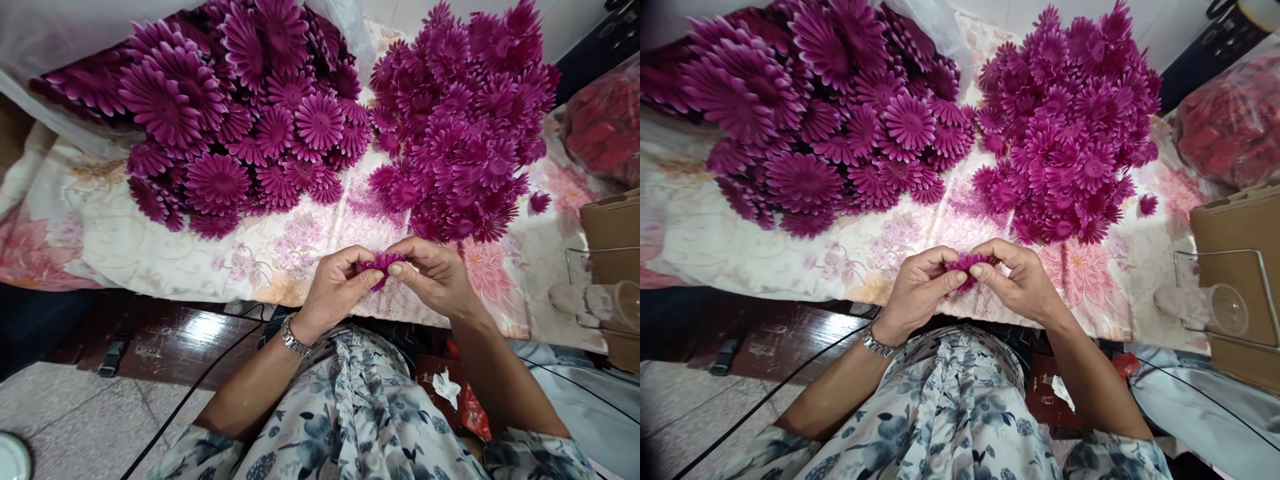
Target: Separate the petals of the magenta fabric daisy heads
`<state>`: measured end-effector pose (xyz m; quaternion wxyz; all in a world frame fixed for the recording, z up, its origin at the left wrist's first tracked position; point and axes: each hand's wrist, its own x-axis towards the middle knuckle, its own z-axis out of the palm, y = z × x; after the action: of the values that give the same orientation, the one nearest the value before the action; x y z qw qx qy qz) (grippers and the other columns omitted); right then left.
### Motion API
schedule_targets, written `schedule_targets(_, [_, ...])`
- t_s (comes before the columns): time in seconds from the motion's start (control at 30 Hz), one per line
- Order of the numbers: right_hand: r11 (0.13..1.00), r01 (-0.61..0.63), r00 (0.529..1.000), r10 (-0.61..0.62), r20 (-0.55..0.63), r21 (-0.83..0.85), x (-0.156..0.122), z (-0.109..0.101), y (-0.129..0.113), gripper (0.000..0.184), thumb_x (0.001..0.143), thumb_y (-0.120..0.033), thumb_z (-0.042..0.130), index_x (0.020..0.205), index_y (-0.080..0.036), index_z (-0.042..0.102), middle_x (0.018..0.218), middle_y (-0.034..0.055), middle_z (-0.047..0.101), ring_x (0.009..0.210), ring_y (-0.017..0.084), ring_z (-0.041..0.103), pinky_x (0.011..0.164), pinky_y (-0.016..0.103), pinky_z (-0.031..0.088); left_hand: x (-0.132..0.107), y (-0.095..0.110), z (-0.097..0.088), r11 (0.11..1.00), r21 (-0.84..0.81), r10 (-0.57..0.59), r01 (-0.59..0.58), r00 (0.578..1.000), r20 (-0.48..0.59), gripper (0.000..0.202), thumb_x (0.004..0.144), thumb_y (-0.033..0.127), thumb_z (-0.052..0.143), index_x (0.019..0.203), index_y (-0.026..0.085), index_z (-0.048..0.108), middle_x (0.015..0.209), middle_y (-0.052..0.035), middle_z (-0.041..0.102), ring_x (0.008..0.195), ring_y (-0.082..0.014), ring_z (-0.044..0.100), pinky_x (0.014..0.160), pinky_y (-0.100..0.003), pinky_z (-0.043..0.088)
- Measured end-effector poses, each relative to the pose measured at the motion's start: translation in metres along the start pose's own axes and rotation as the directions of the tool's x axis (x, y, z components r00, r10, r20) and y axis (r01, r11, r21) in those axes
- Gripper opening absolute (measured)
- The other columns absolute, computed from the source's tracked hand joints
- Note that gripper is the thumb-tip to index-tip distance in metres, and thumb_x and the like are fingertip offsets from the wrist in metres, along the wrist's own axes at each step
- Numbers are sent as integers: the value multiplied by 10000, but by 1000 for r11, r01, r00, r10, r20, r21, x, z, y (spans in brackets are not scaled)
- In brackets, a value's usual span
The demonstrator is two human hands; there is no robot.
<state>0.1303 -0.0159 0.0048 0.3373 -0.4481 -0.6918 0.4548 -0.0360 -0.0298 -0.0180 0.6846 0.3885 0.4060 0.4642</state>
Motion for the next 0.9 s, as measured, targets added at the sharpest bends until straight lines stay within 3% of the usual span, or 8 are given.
schedule_targets(0.1, [976,77,992,-95,-84,-202,1,1,-6,105,849,-269,588,802,-176,603,668,-11,610,599,97,557,570,236,439,-1,0,1,1000,-4,-10,10,1000,9,129,713,259,700,782,168,642,670,25,579,564,-66,484,547,-190,405])
schedule_targets(0.2, [934,130,985,-159,-61,-332,3,3,-12,126,867,-269,554,783,-181,585,636,-17,590,560,92,530,536,231,416,0,1,0,999,35,-6,5,1000,28,156,708,296,705,729,157,638,643,18,570,585,-85,493,569,-208,408])
schedule_targets(0.37, [945,146,987,-158,-16,-294,2,2,-13,149,914,-264,466,928,-177,586,756,8,627,644,97,570,587,226,447,-1,1,0,987,161,12,-18,999,39,134,760,280,641,726,150,643,633,13,562,598,-97,489,589,-224,401])
schedule_targets(0.6, [971,41,985,-79,-153,-234,-6,-2,-3,175,900,-293,500,996,-192,604,844,29,643,712,124,600,658,270,476,-1,0,2,991,110,75,-71,997,-32,156,760,311,647,717,164,623,646,20,553,592,-94,457,562,-216,363])
schedule_targets(0.77, [935,106,931,-213,-295,-340,-11,3,-9,118,871,-276,546,948,-209,606,789,24,625,695,135,572,649,286,466,0,1,1,980,178,96,-85,994,-55,274,776,384,632,635,163,553,586,31,474,569,-94,409,542,-225,333])
schedule_targets(0.9, [902,200,937,-290,-194,-382,-7,8,-16,76,864,-270,554,854,-204,591,706,15,607,635,130,554,594,279,451,0,0,3,977,190,115,-99,991,-70,305,800,375,600,592,174,503,566,36,424,549,-91,367,530,-230,313])
